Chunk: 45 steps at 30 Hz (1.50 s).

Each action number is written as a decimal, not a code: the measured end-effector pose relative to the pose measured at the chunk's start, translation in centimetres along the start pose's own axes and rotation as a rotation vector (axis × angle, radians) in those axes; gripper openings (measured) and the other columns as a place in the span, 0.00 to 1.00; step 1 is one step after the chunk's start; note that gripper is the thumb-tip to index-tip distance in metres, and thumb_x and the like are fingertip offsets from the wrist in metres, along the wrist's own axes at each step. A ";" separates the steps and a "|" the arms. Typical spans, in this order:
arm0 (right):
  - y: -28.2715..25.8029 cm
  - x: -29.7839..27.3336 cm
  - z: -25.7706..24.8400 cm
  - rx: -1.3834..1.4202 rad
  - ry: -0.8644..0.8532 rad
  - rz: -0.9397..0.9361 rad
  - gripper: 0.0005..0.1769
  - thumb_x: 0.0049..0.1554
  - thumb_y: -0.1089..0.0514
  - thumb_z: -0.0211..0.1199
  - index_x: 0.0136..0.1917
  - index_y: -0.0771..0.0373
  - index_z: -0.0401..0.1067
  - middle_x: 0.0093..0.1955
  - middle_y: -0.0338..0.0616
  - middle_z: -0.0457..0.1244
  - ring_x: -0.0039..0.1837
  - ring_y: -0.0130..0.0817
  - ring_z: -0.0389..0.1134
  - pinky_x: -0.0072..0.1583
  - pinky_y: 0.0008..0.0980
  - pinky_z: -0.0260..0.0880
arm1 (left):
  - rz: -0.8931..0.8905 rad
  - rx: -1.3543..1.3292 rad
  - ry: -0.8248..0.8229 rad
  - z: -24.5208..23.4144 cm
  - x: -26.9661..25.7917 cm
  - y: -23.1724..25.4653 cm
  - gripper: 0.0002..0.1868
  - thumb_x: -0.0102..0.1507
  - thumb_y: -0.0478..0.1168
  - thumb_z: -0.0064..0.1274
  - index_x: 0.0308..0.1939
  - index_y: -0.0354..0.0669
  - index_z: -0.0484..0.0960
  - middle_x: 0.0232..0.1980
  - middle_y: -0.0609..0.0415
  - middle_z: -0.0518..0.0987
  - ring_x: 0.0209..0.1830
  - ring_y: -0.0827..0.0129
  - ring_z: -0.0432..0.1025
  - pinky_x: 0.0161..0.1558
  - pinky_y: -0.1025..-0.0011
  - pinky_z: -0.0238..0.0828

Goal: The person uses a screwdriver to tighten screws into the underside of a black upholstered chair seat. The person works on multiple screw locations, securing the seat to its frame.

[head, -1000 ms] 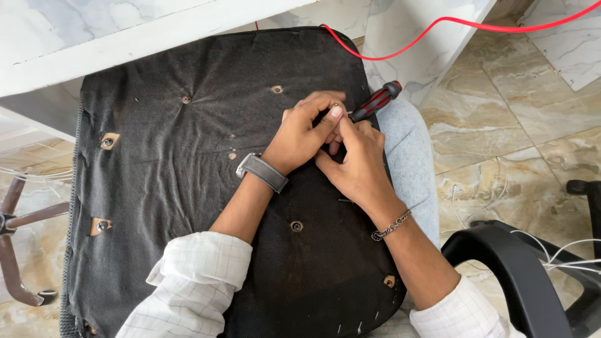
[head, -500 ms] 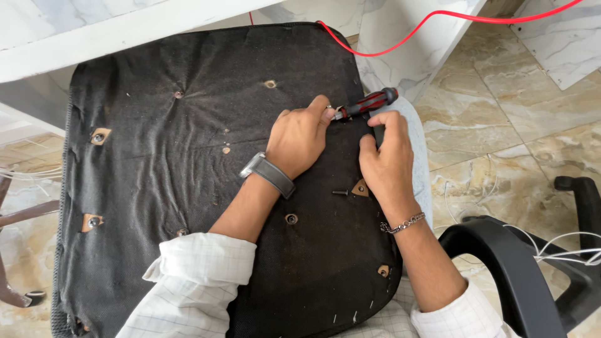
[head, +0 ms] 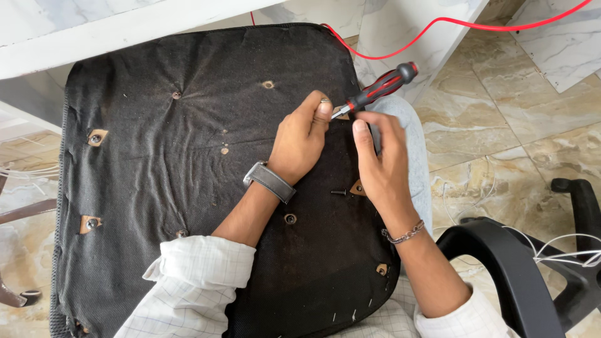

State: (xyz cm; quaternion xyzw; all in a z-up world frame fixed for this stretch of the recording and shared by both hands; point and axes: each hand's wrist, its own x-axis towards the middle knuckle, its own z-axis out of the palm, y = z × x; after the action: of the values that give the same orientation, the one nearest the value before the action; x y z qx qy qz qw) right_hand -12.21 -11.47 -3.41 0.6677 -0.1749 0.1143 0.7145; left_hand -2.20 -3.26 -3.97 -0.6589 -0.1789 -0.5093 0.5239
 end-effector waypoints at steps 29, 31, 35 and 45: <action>-3.0 4.5 3.2 -0.088 0.111 0.324 0.39 0.81 0.43 0.47 0.71 0.92 0.57 0.62 0.69 0.66 0.51 0.12 0.62 0.42 0.42 0.70 | 0.011 -0.319 -0.038 -1.9 2.7 1.0 0.38 0.83 0.56 0.40 0.74 0.16 0.60 0.70 0.33 0.76 0.57 0.90 0.67 0.48 0.60 0.79; -3.3 5.2 3.7 -0.079 0.107 0.363 0.40 0.81 0.42 0.45 0.72 0.92 0.56 0.63 0.68 0.64 0.54 0.11 0.62 0.43 0.42 0.71 | -0.006 -0.280 -0.027 -2.0 2.6 1.1 0.37 0.82 0.55 0.43 0.74 0.16 0.59 0.70 0.31 0.76 0.58 0.90 0.67 0.48 0.59 0.79; -4.2 5.8 3.5 -0.033 0.049 0.382 0.41 0.80 0.41 0.47 0.72 0.92 0.56 0.65 0.68 0.64 0.56 0.12 0.61 0.44 0.41 0.72 | 0.067 -0.408 -0.039 -2.1 2.7 1.0 0.37 0.81 0.56 0.39 0.78 0.21 0.59 0.70 0.36 0.75 0.58 0.93 0.66 0.50 0.61 0.80; -4.0 6.5 4.1 -0.127 0.101 0.384 0.36 0.79 0.47 0.52 0.73 0.92 0.57 0.63 0.67 0.65 0.53 0.12 0.63 0.42 0.40 0.70 | 0.140 -0.286 -0.075 -1.4 2.9 0.1 0.35 0.80 0.51 0.48 0.75 0.18 0.63 0.67 0.34 0.79 0.53 0.92 0.66 0.47 0.61 0.77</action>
State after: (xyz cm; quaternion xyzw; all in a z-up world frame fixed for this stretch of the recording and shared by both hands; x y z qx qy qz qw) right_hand -5.13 -16.29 -4.25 0.5691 -0.2697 0.2704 0.7282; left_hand -1.59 -5.41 -1.61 -0.7561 -0.0778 -0.4669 0.4520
